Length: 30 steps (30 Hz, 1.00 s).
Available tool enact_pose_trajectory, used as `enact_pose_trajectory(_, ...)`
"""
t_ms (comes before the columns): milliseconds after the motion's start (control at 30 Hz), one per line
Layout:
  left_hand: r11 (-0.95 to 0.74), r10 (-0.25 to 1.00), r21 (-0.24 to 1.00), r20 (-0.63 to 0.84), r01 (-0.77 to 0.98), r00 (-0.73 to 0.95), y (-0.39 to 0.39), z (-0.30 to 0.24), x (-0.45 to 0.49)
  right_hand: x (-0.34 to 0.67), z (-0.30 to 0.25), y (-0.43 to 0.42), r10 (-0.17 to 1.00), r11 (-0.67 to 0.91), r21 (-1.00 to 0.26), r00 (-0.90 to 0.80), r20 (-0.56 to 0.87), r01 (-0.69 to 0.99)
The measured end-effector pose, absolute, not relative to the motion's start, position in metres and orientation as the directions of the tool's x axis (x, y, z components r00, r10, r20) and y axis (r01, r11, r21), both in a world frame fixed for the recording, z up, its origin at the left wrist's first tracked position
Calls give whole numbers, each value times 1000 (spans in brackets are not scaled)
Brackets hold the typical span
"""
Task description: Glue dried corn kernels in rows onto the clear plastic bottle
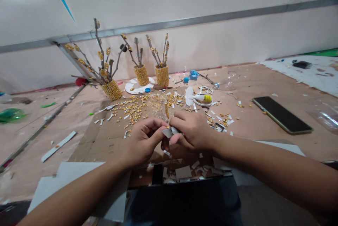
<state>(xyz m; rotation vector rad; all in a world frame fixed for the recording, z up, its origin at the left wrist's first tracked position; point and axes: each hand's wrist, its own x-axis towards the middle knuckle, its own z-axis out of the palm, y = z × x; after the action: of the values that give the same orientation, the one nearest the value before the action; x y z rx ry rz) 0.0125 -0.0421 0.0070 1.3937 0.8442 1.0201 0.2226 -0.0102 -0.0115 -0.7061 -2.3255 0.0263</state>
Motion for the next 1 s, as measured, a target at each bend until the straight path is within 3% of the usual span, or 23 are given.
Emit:
enact_pose_trajectory(567,-83,921,993,106,-78,375,-44,8,13,222,-12,-10,474,869,-203,-641,604,451)
enact_pose_trajectory(867,-104,907,994,109,-33,406,-50,9,4,218,-7,-17,389,901,-162,-584,713,403)
enact_pose_trajectory(1000,-70,885,997,81,-41,458,-54,12,1,219,-6,-17,421,882,-183,-552,720,434)
